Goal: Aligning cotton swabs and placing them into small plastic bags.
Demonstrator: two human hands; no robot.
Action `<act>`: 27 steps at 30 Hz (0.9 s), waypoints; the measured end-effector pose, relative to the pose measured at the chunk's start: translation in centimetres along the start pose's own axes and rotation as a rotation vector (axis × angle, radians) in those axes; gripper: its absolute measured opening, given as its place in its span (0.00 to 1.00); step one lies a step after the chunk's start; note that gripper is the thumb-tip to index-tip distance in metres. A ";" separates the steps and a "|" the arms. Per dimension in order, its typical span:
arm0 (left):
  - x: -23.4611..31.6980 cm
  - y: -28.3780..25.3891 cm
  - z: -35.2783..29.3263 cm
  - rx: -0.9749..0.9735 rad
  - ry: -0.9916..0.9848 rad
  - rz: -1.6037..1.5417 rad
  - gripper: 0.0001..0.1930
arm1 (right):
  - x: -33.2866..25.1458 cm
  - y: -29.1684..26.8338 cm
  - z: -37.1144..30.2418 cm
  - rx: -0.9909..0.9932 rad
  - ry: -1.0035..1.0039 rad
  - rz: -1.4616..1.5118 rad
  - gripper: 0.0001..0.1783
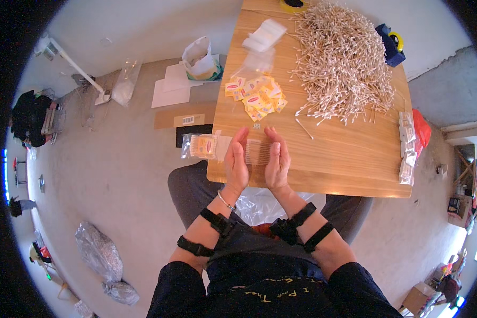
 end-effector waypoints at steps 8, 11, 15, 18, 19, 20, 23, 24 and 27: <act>-0.2 -0.1 0.1 0.019 0.034 0.020 0.31 | -0.2 0.0 0.1 -0.059 0.051 -0.012 0.25; 0.1 -0.2 0.2 0.127 0.015 -0.145 0.31 | 0.1 -0.7 0.1 -0.086 0.046 0.185 0.25; -0.2 -0.8 0.2 0.164 -0.002 -0.205 0.31 | -0.8 -3.1 -0.2 -0.185 -0.046 -0.123 0.26; -0.2 -0.9 0.2 0.129 0.006 -0.206 0.30 | -1.7 -2.8 -1.2 -0.321 -0.075 -0.725 0.33; -0.1 -0.8 0.2 0.094 0.007 -0.181 0.30 | -1.9 -2.2 -1.7 -0.416 -0.100 -0.905 0.38; 0.1 -0.7 0.2 0.095 0.007 -0.181 0.30 | -2.0 -1.6 -1.9 -0.511 -0.129 -1.084 0.44; 0.6 -0.4 0.3 0.115 -0.034 -0.174 0.27 | -1.8 -0.7 -2.2 -0.596 -0.121 -1.270 0.51; 0.7 -0.2 0.4 0.095 -0.054 -0.187 0.26 | -1.7 -0.6 -2.3 -0.601 -0.121 -1.266 0.51; 1.2 -0.5 0.5 0.081 -0.100 -0.204 0.25 | -1.4 -0.5 -2.1 -0.601 -0.103 -1.254 0.53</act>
Point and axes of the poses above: each hand's wrist, its own z-axis towards the middle knuckle, its own y-axis out of the palm, x = y × z, the point moved 3 cm from there along z, towards the middle knuckle, and after that the axes turned 10 degrees about -x, right-handed, at the moved point
